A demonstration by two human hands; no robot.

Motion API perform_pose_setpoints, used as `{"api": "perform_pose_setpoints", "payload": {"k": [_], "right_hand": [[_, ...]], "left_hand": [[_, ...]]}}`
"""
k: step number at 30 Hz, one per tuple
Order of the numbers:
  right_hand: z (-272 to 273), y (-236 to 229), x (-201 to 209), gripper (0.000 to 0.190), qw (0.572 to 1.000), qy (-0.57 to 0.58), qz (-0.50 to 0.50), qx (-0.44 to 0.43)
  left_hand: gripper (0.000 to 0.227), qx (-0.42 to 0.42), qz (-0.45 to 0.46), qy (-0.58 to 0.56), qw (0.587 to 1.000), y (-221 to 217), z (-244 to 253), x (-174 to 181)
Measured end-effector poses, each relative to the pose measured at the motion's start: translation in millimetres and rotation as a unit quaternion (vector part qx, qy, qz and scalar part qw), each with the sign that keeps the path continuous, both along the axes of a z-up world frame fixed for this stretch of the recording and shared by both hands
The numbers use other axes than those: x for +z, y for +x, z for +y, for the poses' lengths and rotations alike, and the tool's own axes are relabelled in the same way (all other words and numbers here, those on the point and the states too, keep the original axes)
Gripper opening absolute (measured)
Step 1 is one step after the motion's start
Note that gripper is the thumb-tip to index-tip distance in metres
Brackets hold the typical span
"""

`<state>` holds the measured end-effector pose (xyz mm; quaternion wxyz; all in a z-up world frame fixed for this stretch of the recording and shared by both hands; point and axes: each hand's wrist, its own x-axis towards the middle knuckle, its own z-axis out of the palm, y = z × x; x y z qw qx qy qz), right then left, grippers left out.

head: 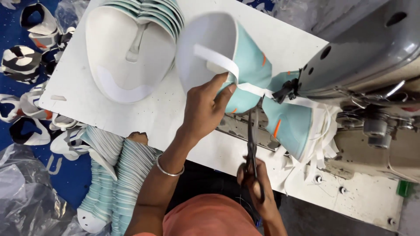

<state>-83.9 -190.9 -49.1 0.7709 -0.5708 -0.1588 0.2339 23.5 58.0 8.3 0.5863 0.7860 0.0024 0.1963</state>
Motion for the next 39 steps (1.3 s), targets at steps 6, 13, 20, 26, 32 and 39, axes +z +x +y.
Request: {"api": "perform_pose_setpoints", "payload": {"k": [6,13,20,26,32,39], "right_hand": [[40.8,33.4,6.6,0.063,0.991,0.098,0.045,-0.082],[39.1,30.8,7.3,0.053,0.992,0.003,-0.002,-0.129],[21.6,30.1,-37.5,0.056,0.923,-0.365,-0.104,-0.062],[13.2,34.0,-31.1,0.050,0.843,-0.423,-0.317,-0.102],[10.3,32.7,0.8,0.033,0.996,0.011,-0.009,-0.083],[40.0,20.4,22.1,0.026,0.986,-0.009,0.101,-0.135]], "left_hand": [[0.023,0.067,-0.069,0.117,0.989,0.0,-7.4,-0.9],[0.021,0.064,-0.030,0.070,0.995,-8.3,-1.5,-11.9],[0.043,0.086,-0.073,-0.046,0.993,-48.4,11.4,-14.0],[0.043,0.029,-0.074,-0.061,0.995,-88.5,4.9,-15.3],[0.038,-0.086,-0.033,-0.014,0.996,-104.9,-6.6,-3.0],[0.020,0.124,-0.210,0.290,0.926,-133.6,-41.9,-34.1]]}}
